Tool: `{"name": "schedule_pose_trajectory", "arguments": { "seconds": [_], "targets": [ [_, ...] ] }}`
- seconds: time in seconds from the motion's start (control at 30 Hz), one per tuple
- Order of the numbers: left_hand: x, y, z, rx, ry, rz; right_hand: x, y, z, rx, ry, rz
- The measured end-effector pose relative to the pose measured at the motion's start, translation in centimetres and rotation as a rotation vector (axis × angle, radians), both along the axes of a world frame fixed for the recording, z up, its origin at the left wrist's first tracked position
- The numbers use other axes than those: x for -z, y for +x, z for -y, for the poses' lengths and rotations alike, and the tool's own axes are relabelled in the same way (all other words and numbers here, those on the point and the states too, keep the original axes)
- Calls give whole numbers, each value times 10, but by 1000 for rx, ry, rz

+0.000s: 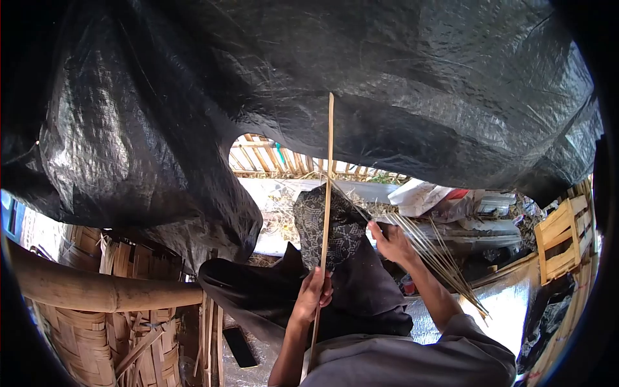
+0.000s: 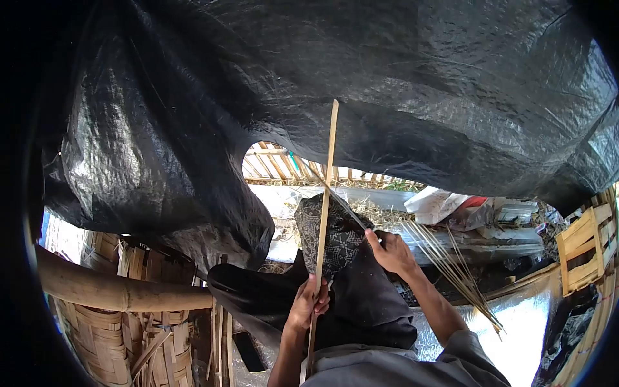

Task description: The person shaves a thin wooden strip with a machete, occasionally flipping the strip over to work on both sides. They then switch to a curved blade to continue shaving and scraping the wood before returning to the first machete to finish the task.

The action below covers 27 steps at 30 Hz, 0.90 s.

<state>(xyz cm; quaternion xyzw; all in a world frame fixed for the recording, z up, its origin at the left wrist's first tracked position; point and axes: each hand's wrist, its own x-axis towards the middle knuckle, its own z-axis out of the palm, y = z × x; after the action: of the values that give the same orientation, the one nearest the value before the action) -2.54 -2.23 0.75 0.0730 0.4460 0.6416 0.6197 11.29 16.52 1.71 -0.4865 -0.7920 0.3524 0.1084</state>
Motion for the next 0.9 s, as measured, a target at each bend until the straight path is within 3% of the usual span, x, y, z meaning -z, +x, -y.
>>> {"name": "schedule_pose_trajectory", "arguments": {
  "seconds": [0.03,0.07,0.17,0.27,0.3,0.37,0.47,0.53,0.73,0.83,0.9],
  "targets": [
    [1,-1,1,-6,0,0,59,15,-14,-249,153,-98],
    [2,-1,2,16,7,-62,64,20,-9,-255,152,-98],
    [5,0,1,23,9,-122,75,22,-4,-531,668,-381],
    [4,0,-3,9,-3,-113,53,22,-1,-451,763,-278],
    [3,-1,-4,6,-11,-109,33,18,3,-450,761,-279],
    [3,-3,-10,9,-15,-126,-14,2,8,-219,438,-262],
    [2,-8,-19,18,-12,-183,-39,-18,-5,-337,645,-346],
    [2,-10,-23,24,-7,-226,-43,-31,-13,-378,551,-266],
    [8,-17,-26,62,23,-283,-25,-69,-15,-495,659,185],
    [16,-19,-23,30,50,70,-19,-74,-19,-513,569,159],
    [25,-20,-21,45,108,153,-16,-73,-20,-501,591,134]
  ]
}}
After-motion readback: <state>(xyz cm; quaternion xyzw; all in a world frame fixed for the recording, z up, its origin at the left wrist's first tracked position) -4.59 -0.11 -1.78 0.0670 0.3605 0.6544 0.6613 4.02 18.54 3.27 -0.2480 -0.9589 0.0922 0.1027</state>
